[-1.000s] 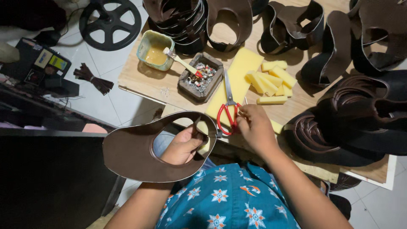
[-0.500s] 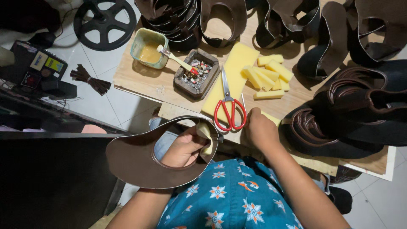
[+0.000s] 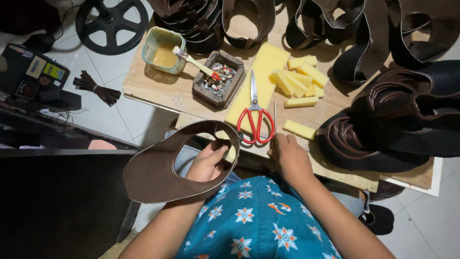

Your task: The person inserts yellow foam pieces into brown sandal uppers, trims excess foam with scissors, and uses a metal tool to press and shape the foam along the inner edges. The person repeats this process on multiple uppers, placing finished pieces aside on the table.

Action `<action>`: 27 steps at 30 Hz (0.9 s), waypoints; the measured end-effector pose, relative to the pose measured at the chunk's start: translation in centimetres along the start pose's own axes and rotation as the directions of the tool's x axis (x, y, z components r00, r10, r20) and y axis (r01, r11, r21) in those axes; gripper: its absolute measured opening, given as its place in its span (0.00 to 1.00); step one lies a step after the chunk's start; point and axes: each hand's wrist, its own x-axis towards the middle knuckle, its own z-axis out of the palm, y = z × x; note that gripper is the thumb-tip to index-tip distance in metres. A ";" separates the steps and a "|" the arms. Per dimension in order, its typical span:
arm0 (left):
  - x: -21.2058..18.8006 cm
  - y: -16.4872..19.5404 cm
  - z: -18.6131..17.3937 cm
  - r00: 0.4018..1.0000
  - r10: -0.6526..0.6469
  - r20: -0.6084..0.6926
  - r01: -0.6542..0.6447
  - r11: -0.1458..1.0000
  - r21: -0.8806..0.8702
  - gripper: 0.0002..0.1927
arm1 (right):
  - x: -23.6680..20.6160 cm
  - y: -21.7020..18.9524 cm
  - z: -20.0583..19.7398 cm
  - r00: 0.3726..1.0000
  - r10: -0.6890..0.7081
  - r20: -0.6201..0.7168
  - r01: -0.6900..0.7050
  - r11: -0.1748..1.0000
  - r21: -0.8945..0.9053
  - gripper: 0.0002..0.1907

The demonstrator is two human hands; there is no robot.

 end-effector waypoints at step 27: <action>-0.6 -2.3 0.0 0.967 -0.136 0.214 0.111 0.986 0.125 0.18 | -7.9 0.3 -8.7 0.721 -0.282 -0.633 0.623 0.664 0.413 0.09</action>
